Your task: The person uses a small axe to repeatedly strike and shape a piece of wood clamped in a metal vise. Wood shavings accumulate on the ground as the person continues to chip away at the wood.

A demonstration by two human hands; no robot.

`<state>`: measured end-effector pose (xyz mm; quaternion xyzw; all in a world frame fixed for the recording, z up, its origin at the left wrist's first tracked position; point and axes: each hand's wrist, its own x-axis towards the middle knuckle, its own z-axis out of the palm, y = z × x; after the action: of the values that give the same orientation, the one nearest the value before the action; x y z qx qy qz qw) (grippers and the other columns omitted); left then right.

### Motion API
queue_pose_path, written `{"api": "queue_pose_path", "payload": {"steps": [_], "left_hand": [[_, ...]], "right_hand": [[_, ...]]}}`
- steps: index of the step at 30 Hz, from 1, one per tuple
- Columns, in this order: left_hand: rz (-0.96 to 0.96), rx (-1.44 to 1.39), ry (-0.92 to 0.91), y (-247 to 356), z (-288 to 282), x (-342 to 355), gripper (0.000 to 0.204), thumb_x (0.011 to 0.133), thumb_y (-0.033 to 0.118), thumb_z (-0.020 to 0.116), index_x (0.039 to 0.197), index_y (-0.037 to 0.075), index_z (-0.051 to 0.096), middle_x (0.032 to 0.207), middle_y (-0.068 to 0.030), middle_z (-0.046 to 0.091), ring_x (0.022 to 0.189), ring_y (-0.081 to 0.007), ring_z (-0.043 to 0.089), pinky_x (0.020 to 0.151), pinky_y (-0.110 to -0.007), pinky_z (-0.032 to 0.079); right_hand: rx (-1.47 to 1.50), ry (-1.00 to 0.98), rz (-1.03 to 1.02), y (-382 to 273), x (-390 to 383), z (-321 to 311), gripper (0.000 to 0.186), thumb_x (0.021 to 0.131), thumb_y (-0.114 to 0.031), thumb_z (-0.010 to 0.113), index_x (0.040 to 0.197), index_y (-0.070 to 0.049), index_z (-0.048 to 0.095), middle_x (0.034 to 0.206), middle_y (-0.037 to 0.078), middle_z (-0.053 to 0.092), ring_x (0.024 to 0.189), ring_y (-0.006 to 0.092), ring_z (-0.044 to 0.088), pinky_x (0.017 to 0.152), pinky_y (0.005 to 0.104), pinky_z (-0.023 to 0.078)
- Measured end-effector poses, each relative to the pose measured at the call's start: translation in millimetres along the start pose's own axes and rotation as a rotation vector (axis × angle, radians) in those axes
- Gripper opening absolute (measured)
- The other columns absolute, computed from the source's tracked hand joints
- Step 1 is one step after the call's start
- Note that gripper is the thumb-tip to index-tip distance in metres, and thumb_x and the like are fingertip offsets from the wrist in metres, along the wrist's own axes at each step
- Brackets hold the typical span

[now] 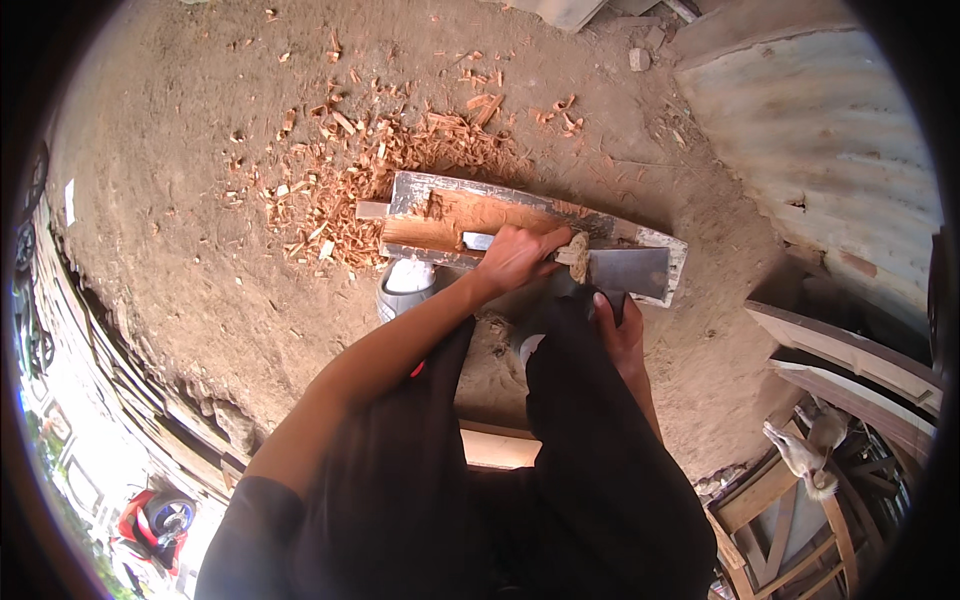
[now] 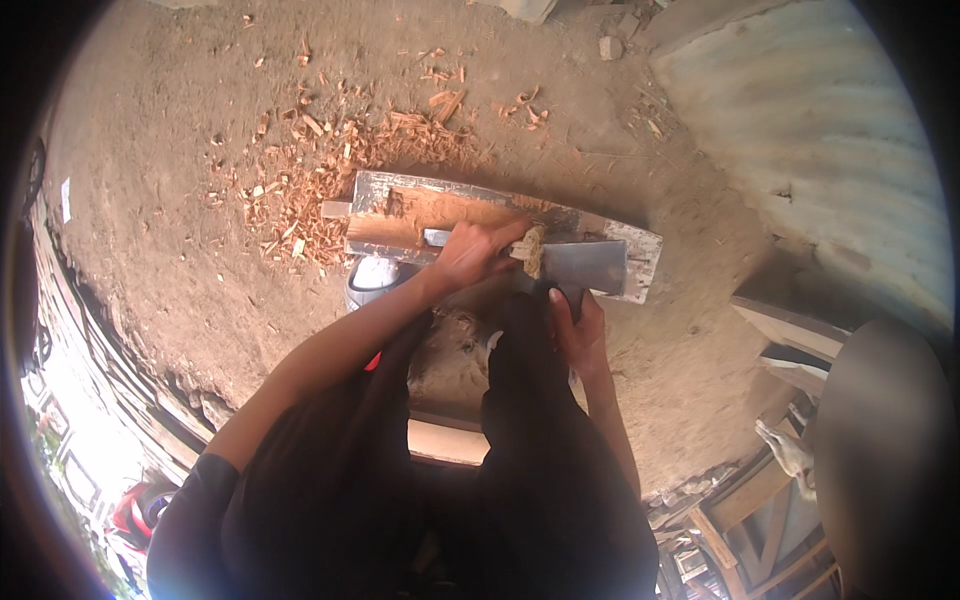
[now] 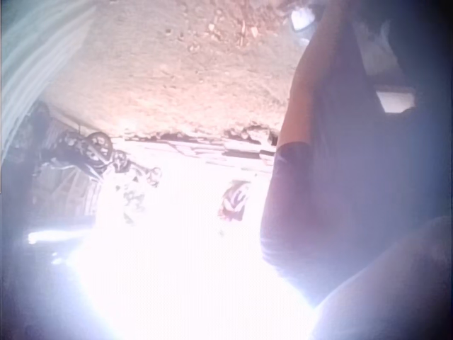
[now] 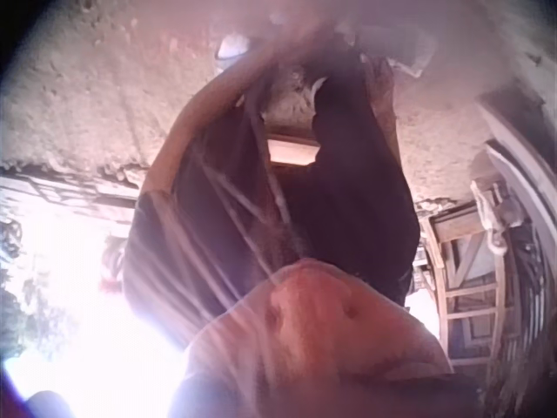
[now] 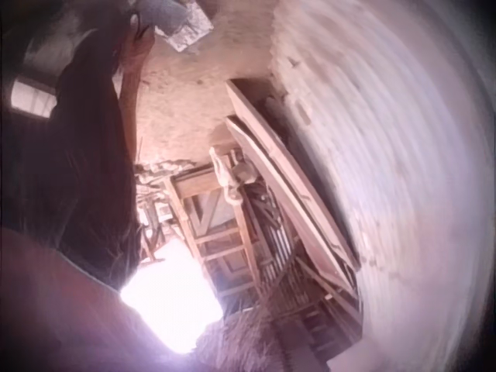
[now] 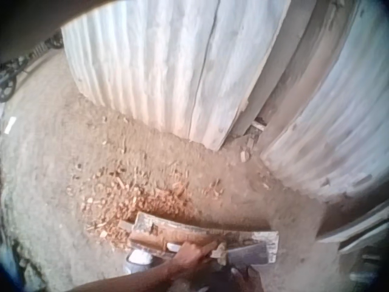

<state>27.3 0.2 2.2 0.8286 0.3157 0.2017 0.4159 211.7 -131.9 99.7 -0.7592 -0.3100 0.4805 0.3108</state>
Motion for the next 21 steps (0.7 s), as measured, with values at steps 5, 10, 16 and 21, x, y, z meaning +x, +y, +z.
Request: {"api": "queue_pose_path", "payload": {"steps": [5,10,16,21], "left_hand": [[-0.045,0.007,-0.123,-3,-2,-2,0.045,0.084,0.028,0.077,0.119,0.014,0.053,0.086,-0.0126,0.071,0.077,-0.0368,0.069,0.061,-0.048,0.050],[0.005,0.012,-0.027,-8,7,-5,0.045,0.084,0.028,0.077,0.120,0.015,0.053,0.083,-0.0132,0.071,0.078,-0.0357,0.070,0.060,-0.048,0.050],[-0.014,0.027,-0.061,-7,5,-5,0.047,0.083,0.029,0.077,0.121,0.016,0.053,0.079,-0.0125,0.071,0.076,-0.0348,0.070,0.060,-0.047,0.051],[-0.021,0.032,-0.082,-7,6,-8,0.051,0.082,0.029,0.078,0.124,0.016,0.053,0.078,-0.0131,0.071,0.075,-0.0354,0.070,0.061,-0.048,0.051]], "right_hand": [[0.264,0.078,0.073,0,-4,-8,0.033,0.105,-0.035,0.057,0.098,-0.003,0.057,0.060,0.005,0.053,0.042,0.0144,0.051,0.038,0.0292,0.040],[-0.138,-0.039,-0.070,10,0,2,0.030,0.105,-0.032,0.055,0.098,-0.003,0.055,0.062,0.005,0.054,0.045,0.0145,0.053,0.040,0.0297,0.042],[0.342,0.114,-0.046,-8,-6,-8,0.030,0.106,-0.030,0.053,0.094,-0.003,0.055,0.058,0.004,0.051,0.043,0.0139,0.052,0.039,0.0292,0.041],[0.034,-0.046,0.141,9,2,-6,0.027,0.106,-0.032,0.056,0.098,-0.005,0.056,0.063,0.002,0.052,0.044,0.0108,0.049,0.039,0.0273,0.039]]}}
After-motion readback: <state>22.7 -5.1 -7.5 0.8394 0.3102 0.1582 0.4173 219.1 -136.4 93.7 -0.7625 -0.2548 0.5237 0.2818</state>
